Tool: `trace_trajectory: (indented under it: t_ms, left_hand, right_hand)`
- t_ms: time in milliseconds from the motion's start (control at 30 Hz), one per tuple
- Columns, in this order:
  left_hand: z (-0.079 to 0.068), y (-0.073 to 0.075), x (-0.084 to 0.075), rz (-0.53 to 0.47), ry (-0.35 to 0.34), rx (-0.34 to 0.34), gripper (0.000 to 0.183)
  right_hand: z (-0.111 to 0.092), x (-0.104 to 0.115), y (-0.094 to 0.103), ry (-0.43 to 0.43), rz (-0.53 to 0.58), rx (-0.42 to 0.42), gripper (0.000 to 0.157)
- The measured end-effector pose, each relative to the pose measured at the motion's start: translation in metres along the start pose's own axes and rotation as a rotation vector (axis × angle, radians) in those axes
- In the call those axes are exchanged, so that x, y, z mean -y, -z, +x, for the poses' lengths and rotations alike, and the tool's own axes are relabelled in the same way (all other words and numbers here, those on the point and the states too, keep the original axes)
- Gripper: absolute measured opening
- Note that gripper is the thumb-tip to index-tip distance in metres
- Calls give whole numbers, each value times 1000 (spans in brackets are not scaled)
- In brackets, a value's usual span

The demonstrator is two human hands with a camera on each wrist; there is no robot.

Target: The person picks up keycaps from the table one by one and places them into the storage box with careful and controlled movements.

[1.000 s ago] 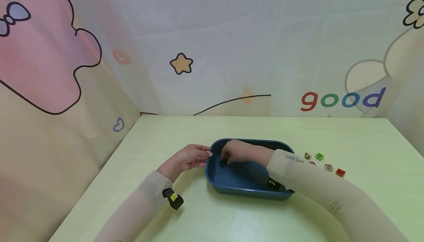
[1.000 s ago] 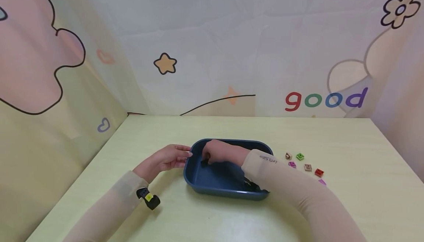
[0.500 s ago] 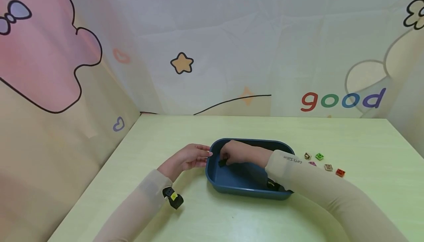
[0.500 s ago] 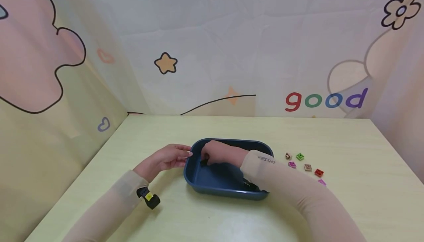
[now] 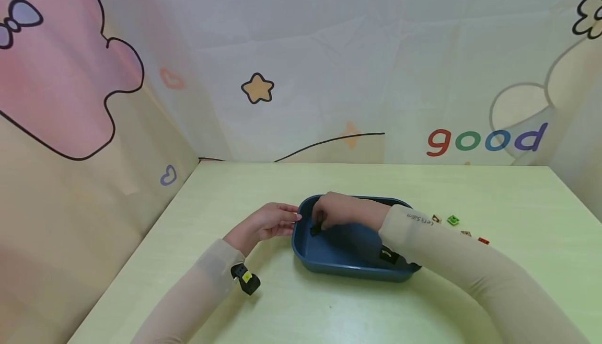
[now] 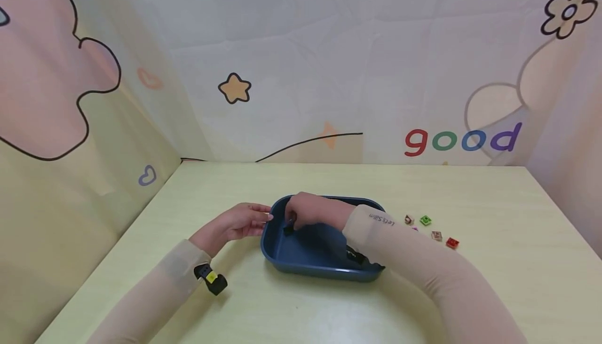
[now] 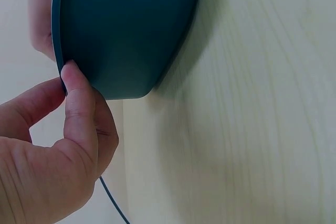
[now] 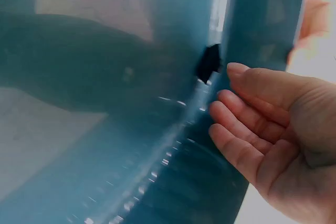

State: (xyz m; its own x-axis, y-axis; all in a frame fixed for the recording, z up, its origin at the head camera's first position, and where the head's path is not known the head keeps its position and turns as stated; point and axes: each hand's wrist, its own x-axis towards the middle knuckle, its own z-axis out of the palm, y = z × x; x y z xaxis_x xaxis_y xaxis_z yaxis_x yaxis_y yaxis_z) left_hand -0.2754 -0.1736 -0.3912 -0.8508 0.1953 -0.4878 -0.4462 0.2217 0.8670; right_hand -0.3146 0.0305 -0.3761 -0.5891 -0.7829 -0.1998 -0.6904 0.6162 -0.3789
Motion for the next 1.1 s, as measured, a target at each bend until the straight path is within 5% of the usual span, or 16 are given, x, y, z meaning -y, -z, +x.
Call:
trace_trajectory:
  t_ms: [533,1100]
  left_hand:
    - [1,1,1,-11,2,10,31]
    - [-1,-1,0,3,-14,4,33]
  right_hand:
    - [-39,5,36,37,-6,-77,27]
    - [-140,-7,55,21,-31,-282,22]
